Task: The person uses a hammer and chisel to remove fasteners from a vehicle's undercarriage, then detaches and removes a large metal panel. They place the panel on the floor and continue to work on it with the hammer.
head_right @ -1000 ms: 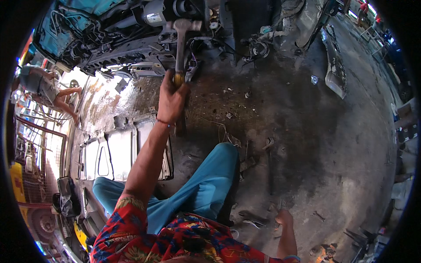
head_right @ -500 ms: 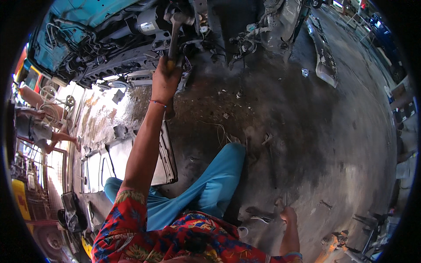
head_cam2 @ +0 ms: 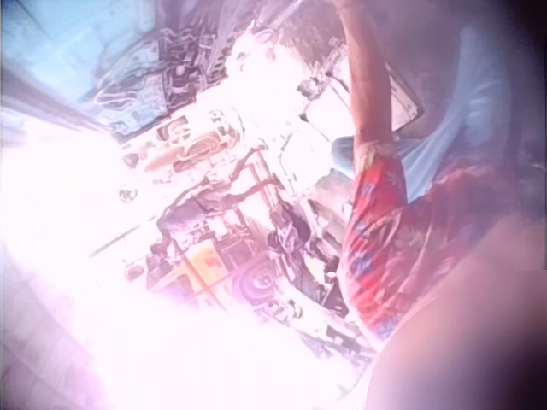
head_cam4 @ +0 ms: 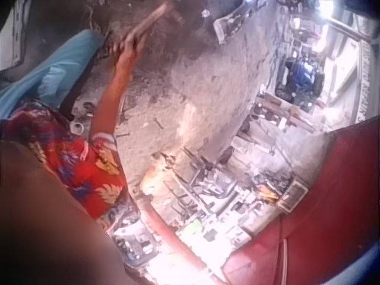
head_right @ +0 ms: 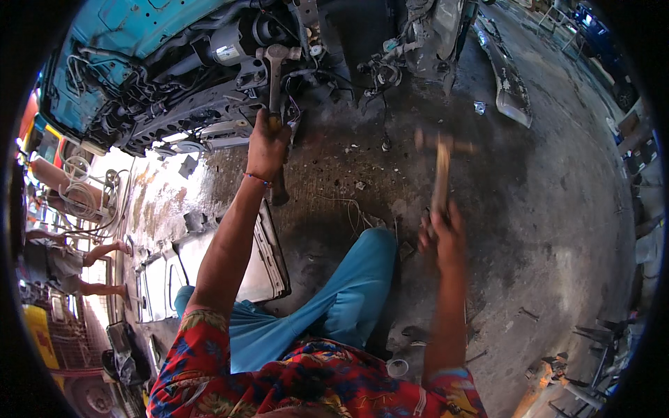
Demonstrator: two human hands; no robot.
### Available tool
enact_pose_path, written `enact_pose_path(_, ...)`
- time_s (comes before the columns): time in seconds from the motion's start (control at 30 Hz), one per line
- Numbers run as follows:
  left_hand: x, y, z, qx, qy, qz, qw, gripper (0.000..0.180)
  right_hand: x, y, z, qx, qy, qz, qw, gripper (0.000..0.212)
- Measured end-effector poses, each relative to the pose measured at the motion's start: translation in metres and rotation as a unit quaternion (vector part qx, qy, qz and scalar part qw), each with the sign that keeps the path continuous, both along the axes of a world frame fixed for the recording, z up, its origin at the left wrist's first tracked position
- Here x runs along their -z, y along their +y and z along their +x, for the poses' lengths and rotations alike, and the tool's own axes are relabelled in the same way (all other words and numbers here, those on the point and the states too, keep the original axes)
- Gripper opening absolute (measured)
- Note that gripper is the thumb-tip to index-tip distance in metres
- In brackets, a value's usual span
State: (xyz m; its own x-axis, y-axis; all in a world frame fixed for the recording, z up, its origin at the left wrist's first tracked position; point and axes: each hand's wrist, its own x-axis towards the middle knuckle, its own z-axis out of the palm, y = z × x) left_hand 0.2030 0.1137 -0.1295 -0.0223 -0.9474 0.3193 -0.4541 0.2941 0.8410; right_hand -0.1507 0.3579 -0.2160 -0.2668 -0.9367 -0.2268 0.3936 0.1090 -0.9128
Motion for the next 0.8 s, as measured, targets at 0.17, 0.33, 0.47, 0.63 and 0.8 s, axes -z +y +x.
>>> enact_pose_path(0.17,-0.007,-0.001,-0.005,0.005,-0.003,0.016,1.000,0.032,-0.085,-0.151,0.046,-0.108,-0.131,-0.181,0.969,0.042)
enact_pose_path(0.33,-0.007,0.002,-0.005,0.005,-0.008,0.033,0.999,0.032,-0.115,-0.232,0.034,-0.137,-0.113,-0.202,0.963,0.026)
enact_pose_path(0.47,-0.001,-0.003,-0.006,-0.003,-0.023,0.013,1.000,0.032,-0.127,-0.269,0.012,-0.133,-0.084,-0.169,0.973,0.025)
enact_pose_path(0.63,0.009,-0.010,-0.004,-0.002,-0.047,-0.050,0.998,0.033,-0.138,-0.279,0.010,-0.121,-0.053,-0.149,0.980,0.023)
enact_pose_path(0.8,0.010,-0.008,-0.008,0.011,-0.037,-0.065,0.997,0.033,-0.138,-0.258,0.000,-0.188,0.137,-0.102,0.967,0.026)
